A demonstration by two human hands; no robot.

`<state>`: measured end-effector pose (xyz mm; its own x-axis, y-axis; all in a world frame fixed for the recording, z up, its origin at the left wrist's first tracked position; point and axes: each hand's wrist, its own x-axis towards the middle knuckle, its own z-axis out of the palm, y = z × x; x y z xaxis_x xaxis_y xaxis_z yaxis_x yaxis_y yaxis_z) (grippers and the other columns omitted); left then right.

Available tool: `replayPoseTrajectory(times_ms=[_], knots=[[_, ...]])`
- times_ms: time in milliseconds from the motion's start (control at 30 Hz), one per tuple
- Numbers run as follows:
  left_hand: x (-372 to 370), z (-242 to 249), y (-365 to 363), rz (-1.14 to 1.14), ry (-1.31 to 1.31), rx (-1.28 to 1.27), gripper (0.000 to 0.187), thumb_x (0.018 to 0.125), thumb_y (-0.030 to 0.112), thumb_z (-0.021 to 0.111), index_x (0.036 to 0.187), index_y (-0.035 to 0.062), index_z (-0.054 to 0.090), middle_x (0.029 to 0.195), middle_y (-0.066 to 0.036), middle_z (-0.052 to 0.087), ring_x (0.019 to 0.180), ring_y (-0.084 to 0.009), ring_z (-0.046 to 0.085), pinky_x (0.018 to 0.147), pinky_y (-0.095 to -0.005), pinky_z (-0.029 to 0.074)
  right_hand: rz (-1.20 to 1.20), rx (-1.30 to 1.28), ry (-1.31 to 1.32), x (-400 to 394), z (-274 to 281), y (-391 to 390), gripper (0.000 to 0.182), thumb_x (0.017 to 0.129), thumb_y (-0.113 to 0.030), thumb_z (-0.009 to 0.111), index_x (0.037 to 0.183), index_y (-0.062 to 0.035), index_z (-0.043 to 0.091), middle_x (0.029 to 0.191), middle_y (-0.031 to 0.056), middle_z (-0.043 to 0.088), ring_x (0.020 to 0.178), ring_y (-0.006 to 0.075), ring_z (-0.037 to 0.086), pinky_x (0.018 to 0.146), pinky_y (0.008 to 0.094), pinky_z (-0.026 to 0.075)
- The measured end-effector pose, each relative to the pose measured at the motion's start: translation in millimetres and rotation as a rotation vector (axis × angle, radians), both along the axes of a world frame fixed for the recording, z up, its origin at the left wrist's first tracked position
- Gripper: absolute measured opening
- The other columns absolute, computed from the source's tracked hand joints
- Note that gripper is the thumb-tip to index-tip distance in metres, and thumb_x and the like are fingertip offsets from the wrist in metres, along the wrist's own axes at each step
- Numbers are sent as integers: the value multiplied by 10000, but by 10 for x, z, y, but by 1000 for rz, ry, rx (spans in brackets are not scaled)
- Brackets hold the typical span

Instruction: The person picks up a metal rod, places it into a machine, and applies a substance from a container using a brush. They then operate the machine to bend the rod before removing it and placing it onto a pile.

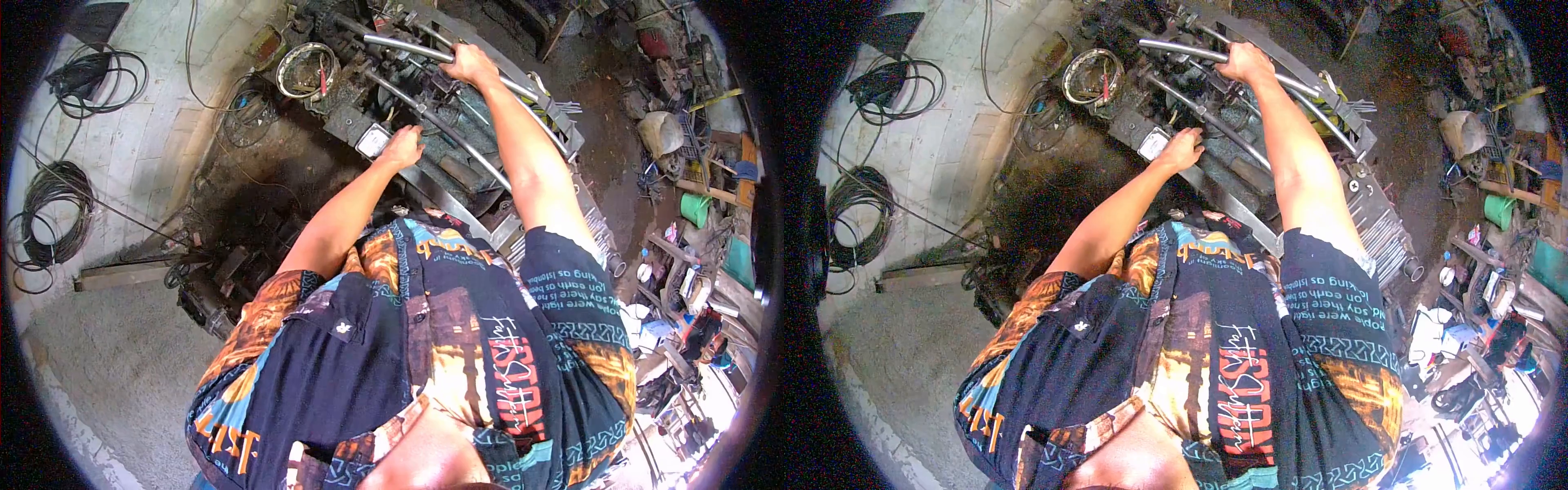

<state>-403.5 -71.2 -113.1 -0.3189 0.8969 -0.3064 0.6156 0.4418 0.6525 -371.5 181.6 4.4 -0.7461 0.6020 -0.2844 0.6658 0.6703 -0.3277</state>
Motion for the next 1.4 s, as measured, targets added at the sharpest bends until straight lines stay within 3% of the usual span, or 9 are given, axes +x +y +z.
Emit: replayPoseTrajectory(times_ms=[167,300,433,933,1033,1133,1400], knots=[[26,106,-44,60,10,68,298,811,132,681,1070,-14,651,1012,-206,611,1026,-376,587,902,-438,474,-4,-16,-54,-61,-8,-4,498,730,-405,680,1119,-94,678,1141,199,661,1069,361,633,938,460,503],[27,73,-132,77,49,139,204,808,117,675,982,13,651,958,-207,629,964,-377,613,846,-440,491,-13,-24,-73,-69,87,-6,488,734,-411,676,1108,-97,685,1144,189,662,1070,350,634,936,461,503],[-3,116,-191,117,-47,187,215,821,123,667,1001,10,635,937,-193,674,889,-357,651,795,-436,511,-8,-30,-72,-36,76,-21,585,746,-415,698,1228,-92,626,1161,212,648,1089,365,619,961,447,483],[56,183,-276,193,-131,259,320,858,99,639,1157,-15,618,1065,-224,658,978,-361,649,852,-409,511,-23,-30,-146,-41,80,37,558,746,-452,681,1141,-57,659,1168,201,649,1101,344,620,955,455,493],[103,182,-270,267,-163,318,225,823,28,602,1037,-31,635,1001,-241,649,950,-411,627,835,-446,505,-18,-18,-142,-54,64,36,561,747,-450,681,1148,-58,654,1166,200,650,1103,348,619,955,456,493],[58,191,-272,207,-140,225,329,855,75,618,1168,-26,611,1082,-230,651,1014,-363,639,885,-402,508,-15,-5,-127,-76,77,35,554,746,-444,681,1153,-69,650,1161,198,652,1099,354,620,953,458,494],[40,136,-294,217,-128,250,334,851,62,603,1170,-36,598,1106,-222,640,1029,-361,631,897,-403,505,-8,-16,-82,-55,102,42,526,728,-426,701,1130,-89,654,1151,188,656,1084,354,625,937,460,498]])
